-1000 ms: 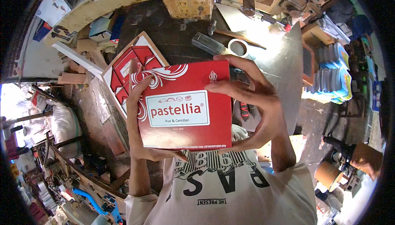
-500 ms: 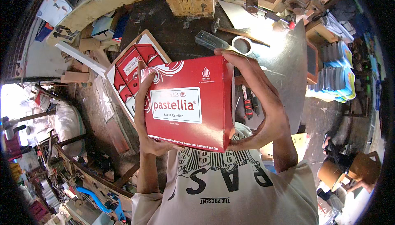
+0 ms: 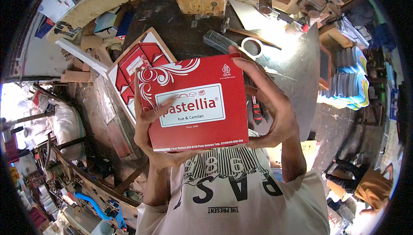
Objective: The person removes a cut cardboard sheet from a template frame and folds the cardboard along its creases to assemble a box by hand.
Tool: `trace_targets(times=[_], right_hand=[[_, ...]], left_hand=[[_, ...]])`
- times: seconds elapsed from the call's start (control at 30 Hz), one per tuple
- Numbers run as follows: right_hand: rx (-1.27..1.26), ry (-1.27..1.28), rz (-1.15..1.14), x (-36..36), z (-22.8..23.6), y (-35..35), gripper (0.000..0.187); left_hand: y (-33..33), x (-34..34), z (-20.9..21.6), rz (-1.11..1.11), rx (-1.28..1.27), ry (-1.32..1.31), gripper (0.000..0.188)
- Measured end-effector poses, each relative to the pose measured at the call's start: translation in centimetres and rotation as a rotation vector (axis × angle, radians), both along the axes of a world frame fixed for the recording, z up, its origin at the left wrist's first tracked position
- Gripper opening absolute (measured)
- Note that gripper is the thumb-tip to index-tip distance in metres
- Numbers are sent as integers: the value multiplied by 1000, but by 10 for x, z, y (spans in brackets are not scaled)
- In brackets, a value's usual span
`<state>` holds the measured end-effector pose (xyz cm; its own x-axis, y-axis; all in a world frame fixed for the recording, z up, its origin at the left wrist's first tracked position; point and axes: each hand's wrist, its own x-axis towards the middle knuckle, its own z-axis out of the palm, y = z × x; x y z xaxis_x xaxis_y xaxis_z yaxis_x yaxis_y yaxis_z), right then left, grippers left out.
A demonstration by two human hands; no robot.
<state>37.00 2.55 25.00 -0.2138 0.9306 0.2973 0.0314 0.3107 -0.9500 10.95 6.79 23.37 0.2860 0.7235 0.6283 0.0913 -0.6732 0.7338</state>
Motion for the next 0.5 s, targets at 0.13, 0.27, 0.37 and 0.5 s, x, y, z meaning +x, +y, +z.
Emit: trace_targets(times=[0.13,0.27,0.37,0.5], right_hand=[[25,-44,-9,3,3,-2,126],[-7,-30,-50,1,6,-4,119],[4,-105,-107,-7,16,-6,125],[72,-262,-248,-21,38,-12,124]], left_hand=[[-12,-6,-7,86,-162,114,105],[-7,-3,-11,62,-88,58,106],[-13,-3,-23,9,-371,-125,110],[-16,6,-37,-105,-833,-458,118]])
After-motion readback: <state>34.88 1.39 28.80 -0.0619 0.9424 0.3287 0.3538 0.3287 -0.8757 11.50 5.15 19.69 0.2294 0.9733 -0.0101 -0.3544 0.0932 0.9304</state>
